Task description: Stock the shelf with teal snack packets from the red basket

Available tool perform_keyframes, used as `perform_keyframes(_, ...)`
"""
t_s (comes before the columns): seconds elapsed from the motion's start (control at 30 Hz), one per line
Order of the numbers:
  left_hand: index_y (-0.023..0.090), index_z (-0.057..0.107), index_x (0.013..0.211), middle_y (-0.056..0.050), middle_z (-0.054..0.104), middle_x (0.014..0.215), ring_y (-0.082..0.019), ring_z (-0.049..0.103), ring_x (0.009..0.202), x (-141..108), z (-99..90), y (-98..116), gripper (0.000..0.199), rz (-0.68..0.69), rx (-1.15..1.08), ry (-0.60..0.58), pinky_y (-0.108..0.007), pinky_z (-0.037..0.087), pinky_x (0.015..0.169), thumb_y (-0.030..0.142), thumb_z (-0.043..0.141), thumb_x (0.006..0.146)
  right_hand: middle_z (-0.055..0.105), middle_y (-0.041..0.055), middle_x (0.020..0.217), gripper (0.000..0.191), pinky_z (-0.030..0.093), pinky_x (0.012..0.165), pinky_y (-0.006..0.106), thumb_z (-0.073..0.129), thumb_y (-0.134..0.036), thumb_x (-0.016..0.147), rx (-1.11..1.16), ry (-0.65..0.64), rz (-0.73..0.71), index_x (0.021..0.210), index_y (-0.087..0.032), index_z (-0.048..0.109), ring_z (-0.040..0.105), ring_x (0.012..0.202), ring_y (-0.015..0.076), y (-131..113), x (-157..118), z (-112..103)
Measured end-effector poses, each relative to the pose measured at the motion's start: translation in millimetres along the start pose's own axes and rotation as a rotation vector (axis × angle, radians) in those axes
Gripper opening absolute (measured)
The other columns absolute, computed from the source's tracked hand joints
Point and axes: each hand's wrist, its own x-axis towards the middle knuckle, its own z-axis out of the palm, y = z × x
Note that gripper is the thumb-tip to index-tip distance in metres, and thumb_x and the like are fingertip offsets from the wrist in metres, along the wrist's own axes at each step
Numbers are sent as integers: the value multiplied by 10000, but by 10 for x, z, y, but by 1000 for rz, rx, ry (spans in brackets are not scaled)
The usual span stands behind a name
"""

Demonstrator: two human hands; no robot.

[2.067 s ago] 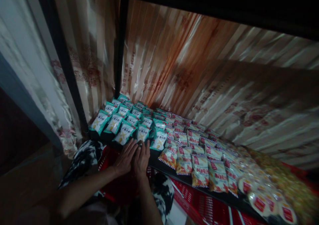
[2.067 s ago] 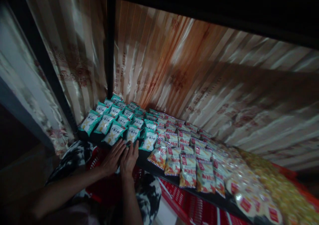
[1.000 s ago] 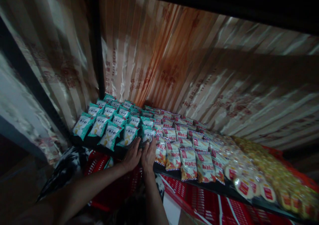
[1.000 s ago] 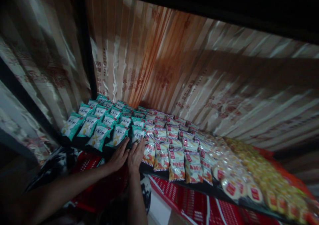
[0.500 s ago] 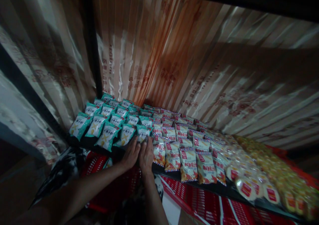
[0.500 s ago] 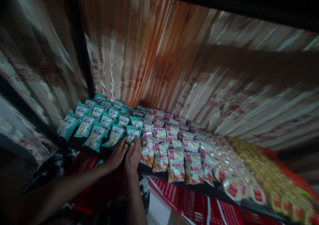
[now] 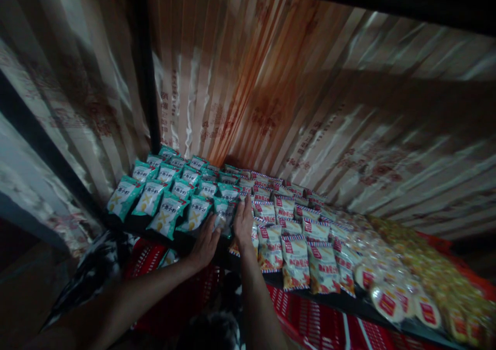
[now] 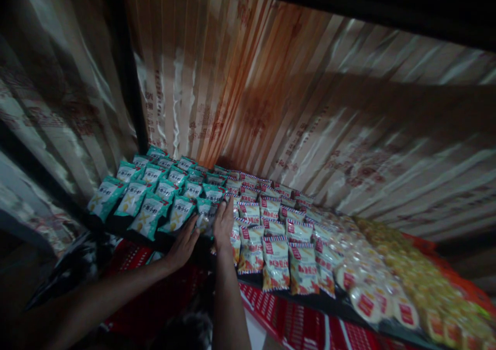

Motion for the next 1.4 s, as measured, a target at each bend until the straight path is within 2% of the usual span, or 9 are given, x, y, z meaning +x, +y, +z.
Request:
perform_keyframes(0.17,174,317,1384,-127,340,1466,-218,293,1362,-2,-11,12,502,-19,-27,-17,-468,245,1129,405,294,938,471,188,1353,617,351,1018,390,231,-452,909,-111,-39,34,1360,-58,377,440,1261,236,88,291,18)
perform_keyframes(0.5,179,307,1390,-122,341,1466,-217,304,1357,14,37,-72,488,-40,-28,-1,-467,262,1124,358,309,936,678,127,1048,410,461,841,330,408,-315,874,-293,-115,52,1218,-127,527,634,976,220,114,720,98)
perform_keyframes(0.73,155,304,1392,-132,344,1463,-212,301,1358,4,0,-18,500,-35,-19,-23,-457,262,1126,363,300,937,692,110,975,349,466,765,297,455,-283,877,-424,-164,20,1186,-153,551,655,899,217,42,754,107)
perform_keyframes(0.93,181,302,1400,-114,349,1463,-213,311,1354,1,-25,3,500,-40,-8,-19,-450,276,1122,371,304,937,706,94,904,329,460,729,300,451,-300,886,-513,-176,-5,1170,-183,568,663,836,222,45,716,111)
perform_keyframes(1.27,157,292,1401,-126,329,1471,-213,296,1361,-10,-53,1,507,-49,17,-52,-444,280,1123,374,277,942,704,126,875,310,458,715,321,487,-316,868,-575,-180,-69,1099,-160,622,660,812,245,45,744,40)
perform_keyframes(1.4,176,278,1405,-115,325,1475,-210,291,1362,-7,-41,-19,495,-24,6,-35,-448,281,1122,356,283,943,678,135,985,314,458,778,326,432,-305,890,-565,-155,-141,1092,-147,613,633,902,233,10,854,64)
